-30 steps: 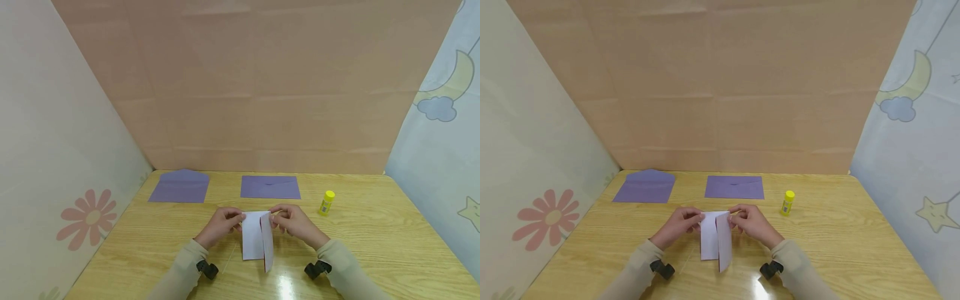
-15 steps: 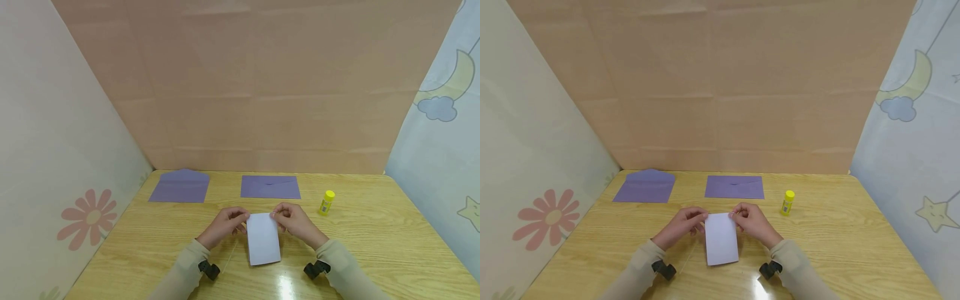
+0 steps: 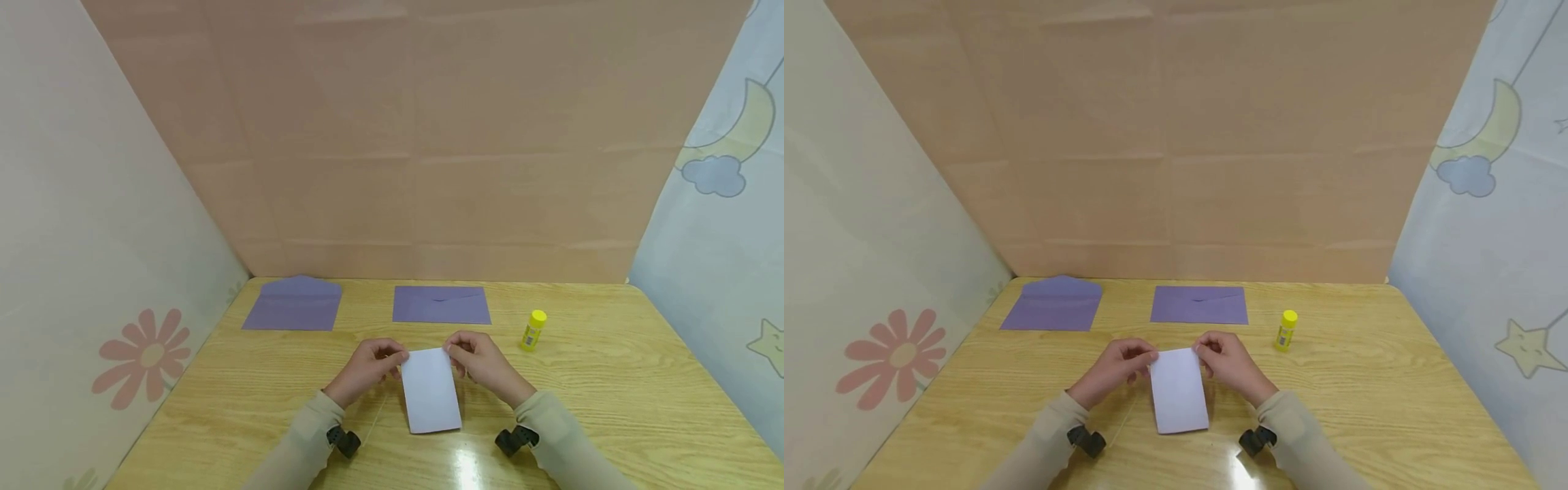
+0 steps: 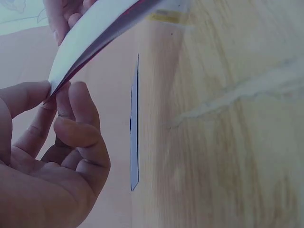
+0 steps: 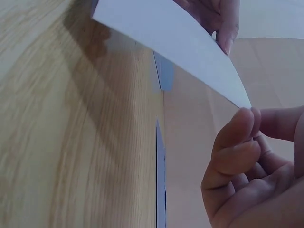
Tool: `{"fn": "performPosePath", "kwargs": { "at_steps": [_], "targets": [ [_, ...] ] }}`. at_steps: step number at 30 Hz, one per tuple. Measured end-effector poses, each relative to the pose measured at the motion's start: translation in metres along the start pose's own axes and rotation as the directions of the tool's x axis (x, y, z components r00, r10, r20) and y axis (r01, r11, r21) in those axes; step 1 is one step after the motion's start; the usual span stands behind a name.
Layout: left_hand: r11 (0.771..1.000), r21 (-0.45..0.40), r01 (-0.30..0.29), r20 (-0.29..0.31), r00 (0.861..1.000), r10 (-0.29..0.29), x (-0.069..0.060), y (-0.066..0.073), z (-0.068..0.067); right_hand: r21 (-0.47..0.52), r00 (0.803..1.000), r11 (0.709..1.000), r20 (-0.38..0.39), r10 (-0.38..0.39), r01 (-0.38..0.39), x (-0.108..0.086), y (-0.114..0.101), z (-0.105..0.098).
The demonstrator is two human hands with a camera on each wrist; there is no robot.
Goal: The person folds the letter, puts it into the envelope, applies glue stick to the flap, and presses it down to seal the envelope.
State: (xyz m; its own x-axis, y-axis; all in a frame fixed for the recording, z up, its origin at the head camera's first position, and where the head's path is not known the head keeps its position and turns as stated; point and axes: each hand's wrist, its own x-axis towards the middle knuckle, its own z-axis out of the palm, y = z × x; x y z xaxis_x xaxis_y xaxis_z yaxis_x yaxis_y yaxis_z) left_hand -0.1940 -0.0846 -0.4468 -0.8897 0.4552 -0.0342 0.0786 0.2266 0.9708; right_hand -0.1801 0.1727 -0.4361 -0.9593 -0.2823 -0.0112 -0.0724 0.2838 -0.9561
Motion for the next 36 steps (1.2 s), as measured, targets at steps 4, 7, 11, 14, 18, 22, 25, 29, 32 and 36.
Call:
{"fn": "performPosePath", "kwargs": {
  "at_steps": [4, 7, 11, 14, 18, 22, 25, 29, 32, 36],
  "targets": [
    [0.999, 0.026, -0.041, 0.003, 0.999, 0.041, 0.001, 0.002, 0.002, -0.019, 1.000, 1.000, -0.009, -0.014, 0.014, 0.002, 0.000, 0.001],
    [0.998, 0.037, -0.056, 0.015, 0.998, 0.055, 0.003, 0.004, 0.004, -0.042, 0.999, 0.999, -0.018, -0.031, 0.030, 0.002, 0.000, 0.002],
    [0.995, 0.076, -0.066, 0.043, 0.997, 0.063, 0.005, 0.006, 0.008, -0.062, 0.998, 0.996, -0.016, -0.060, 0.059, 0.003, -0.001, 0.005],
    [0.991, 0.103, -0.083, 0.059, 0.995, 0.077, 0.006, 0.007, 0.011, -0.077, 0.997, 0.994, -0.004, -0.072, 0.072, 0.003, -0.002, 0.007],
    [0.989, 0.113, -0.095, 0.044, 0.995, 0.090, 0.007, 0.005, 0.014, -0.112, 0.996, 0.990, -0.007, -0.084, 0.083, 0.004, -0.001, 0.008],
    [0.989, 0.115, -0.093, 0.006, 0.996, 0.093, 0.007, 0.003, 0.015, -0.139, 0.996, 0.986, 0.006, -0.089, 0.089, 0.003, 0.000, 0.007],
    [0.989, 0.122, -0.088, 0.001, 0.996, 0.089, 0.007, 0.002, 0.014, -0.155, 0.997, 0.985, 0.024, -0.080, 0.083, 0.003, 0.000, 0.006],
    [0.987, 0.136, -0.091, 0.046, 0.995, 0.085, 0.007, 0.003, 0.013, -0.200, 0.994, 0.973, 0.033, -0.109, 0.113, 0.003, -0.001, 0.008],
    [0.986, 0.133, -0.095, 0.062, 0.994, 0.088, 0.005, 0.011, 0.016, -0.211, 0.991, 0.969, 0.035, -0.126, 0.130, 0.003, -0.001, 0.009],
    [0.989, 0.126, -0.084, 0.004, 0.996, 0.084, 0.007, 0.010, 0.018, -0.190, 0.994, 0.975, 0.027, -0.110, 0.113, 0.003, -0.001, 0.009]
  ]
}}
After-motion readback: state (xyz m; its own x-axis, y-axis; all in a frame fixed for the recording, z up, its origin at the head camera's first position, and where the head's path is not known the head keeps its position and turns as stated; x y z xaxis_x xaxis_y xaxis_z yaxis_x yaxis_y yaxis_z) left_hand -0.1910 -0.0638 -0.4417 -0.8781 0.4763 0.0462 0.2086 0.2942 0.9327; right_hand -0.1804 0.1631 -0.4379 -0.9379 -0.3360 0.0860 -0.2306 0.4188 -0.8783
